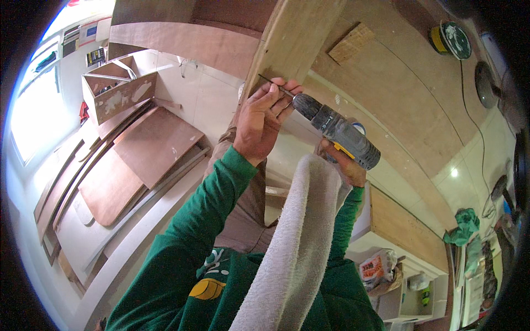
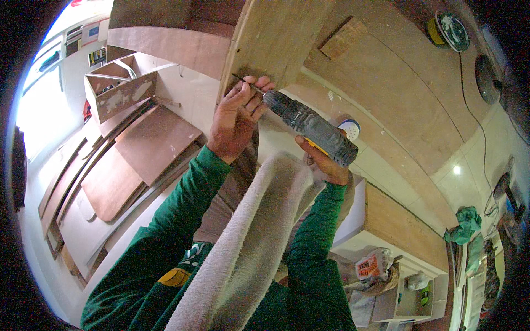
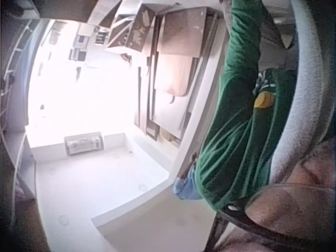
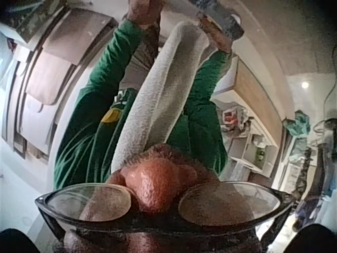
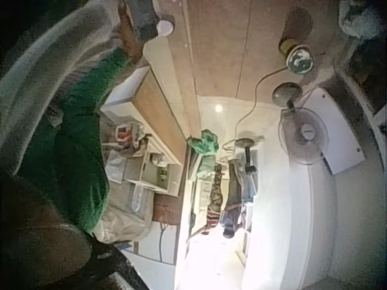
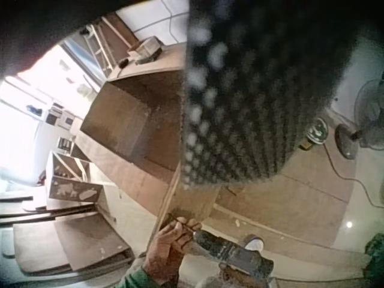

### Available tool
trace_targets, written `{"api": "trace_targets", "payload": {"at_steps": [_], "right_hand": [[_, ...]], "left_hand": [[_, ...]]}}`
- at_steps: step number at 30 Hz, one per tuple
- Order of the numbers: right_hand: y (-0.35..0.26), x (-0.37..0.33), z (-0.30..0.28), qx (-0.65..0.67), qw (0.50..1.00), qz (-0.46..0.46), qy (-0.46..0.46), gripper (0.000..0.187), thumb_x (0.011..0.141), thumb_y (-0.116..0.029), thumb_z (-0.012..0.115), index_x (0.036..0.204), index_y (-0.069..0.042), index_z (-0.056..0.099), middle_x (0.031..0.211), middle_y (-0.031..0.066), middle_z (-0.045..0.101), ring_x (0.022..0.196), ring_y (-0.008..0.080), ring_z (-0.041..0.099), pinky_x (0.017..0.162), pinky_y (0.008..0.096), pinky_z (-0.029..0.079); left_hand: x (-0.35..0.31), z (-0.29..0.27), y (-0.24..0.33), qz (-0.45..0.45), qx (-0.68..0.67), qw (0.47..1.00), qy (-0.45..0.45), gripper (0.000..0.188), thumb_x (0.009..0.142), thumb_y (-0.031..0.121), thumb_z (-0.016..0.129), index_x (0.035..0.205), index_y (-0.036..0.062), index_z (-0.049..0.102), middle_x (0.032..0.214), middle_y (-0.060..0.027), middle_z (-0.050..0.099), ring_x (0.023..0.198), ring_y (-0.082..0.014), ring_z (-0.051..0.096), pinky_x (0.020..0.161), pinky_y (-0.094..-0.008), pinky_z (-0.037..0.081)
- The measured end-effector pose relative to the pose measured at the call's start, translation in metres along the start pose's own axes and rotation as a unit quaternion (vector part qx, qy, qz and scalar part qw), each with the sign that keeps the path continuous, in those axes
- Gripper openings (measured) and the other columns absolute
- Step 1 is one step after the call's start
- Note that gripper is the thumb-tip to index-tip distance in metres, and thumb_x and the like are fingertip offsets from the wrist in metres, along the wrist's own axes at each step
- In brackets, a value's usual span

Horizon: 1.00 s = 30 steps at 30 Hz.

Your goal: The person uses a drill to secure screws into a wooden cabinet frame, then picks up and inserts a wooden panel into the cabinet structure, checking the fit by hand.

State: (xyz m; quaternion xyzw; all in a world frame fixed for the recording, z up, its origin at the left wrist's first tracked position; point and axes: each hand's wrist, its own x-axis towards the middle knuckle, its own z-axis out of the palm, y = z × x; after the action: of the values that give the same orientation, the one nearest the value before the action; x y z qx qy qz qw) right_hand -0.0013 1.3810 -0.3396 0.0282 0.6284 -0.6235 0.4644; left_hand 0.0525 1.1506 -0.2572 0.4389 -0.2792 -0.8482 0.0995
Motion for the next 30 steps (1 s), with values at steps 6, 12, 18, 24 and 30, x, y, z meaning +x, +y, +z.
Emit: {"api": "trace_targets", "payload": {"at_steps": [6, 12, 18, 24, 30], "right_hand": [[-0.005, 0.001, 0.002, -0.018, 0.999, -0.017, 0.029, 0.034, 0.076, -0.032, 0.095, 0.088, -0.009, 0.072, 0.080, 0.0002, 0.072, 0.072, 0.0122, 0.068, 0.070, 0.0308, 0.056], [0.000, 0.007, -0.001, -0.055, 0.994, -0.081, 0.037, 0.037, 0.075, -0.034, 0.095, 0.092, -0.010, 0.072, 0.082, 0.0006, 0.073, 0.071, 0.0133, 0.068, 0.068, 0.0318, 0.055], [-0.021, 0.004, -0.003, -0.089, 0.994, -0.056, 0.012, 0.037, 0.074, -0.033, 0.096, 0.090, -0.009, 0.071, 0.082, -0.0002, 0.073, 0.074, 0.0135, 0.068, 0.068, 0.0317, 0.054], [-0.005, 0.008, -0.007, -0.076, 0.995, -0.056, 0.011, 0.037, 0.074, -0.033, 0.096, 0.090, -0.010, 0.072, 0.082, -0.0007, 0.073, 0.074, 0.0132, 0.068, 0.067, 0.0312, 0.054], [0.001, 0.010, -0.006, -0.036, 0.999, -0.032, 0.000, 0.037, 0.075, -0.033, 0.095, 0.095, -0.010, 0.074, 0.085, -0.0002, 0.074, 0.077, 0.0133, 0.069, 0.072, 0.0311, 0.056]], "left_hand": [[0.001, -0.001, 0.001, -0.008, -0.002, 1.000, 0.017, 0.019, 0.109, 0.022, 0.054, 0.122, 0.0101, 0.060, 0.131, -0.0118, 0.068, 0.124, -0.0230, 0.063, 0.090, -0.0314, 0.050], [0.000, 0.006, 0.005, -0.020, -0.013, 0.999, 0.033, 0.020, 0.108, 0.024, 0.056, 0.122, 0.0108, 0.060, 0.129, -0.0102, 0.069, 0.125, -0.0246, 0.064, 0.101, -0.0357, 0.051], [0.002, 0.002, 0.002, -0.009, 0.006, 0.999, 0.047, 0.023, 0.108, 0.029, 0.056, 0.123, 0.0113, 0.061, 0.127, -0.0086, 0.069, 0.124, -0.0252, 0.065, 0.107, -0.0386, 0.050], [0.002, 0.008, 0.001, -0.005, 0.025, 0.998, 0.057, 0.022, 0.108, 0.031, 0.057, 0.118, 0.0120, 0.062, 0.123, -0.0065, 0.070, 0.122, -0.0233, 0.065, 0.107, -0.0375, 0.051], [0.004, 0.007, -0.001, -0.004, 0.029, 0.998, 0.052, 0.021, 0.107, 0.033, 0.059, 0.116, 0.0142, 0.062, 0.123, -0.0039, 0.070, 0.122, -0.0204, 0.065, 0.103, -0.0348, 0.050]]}}
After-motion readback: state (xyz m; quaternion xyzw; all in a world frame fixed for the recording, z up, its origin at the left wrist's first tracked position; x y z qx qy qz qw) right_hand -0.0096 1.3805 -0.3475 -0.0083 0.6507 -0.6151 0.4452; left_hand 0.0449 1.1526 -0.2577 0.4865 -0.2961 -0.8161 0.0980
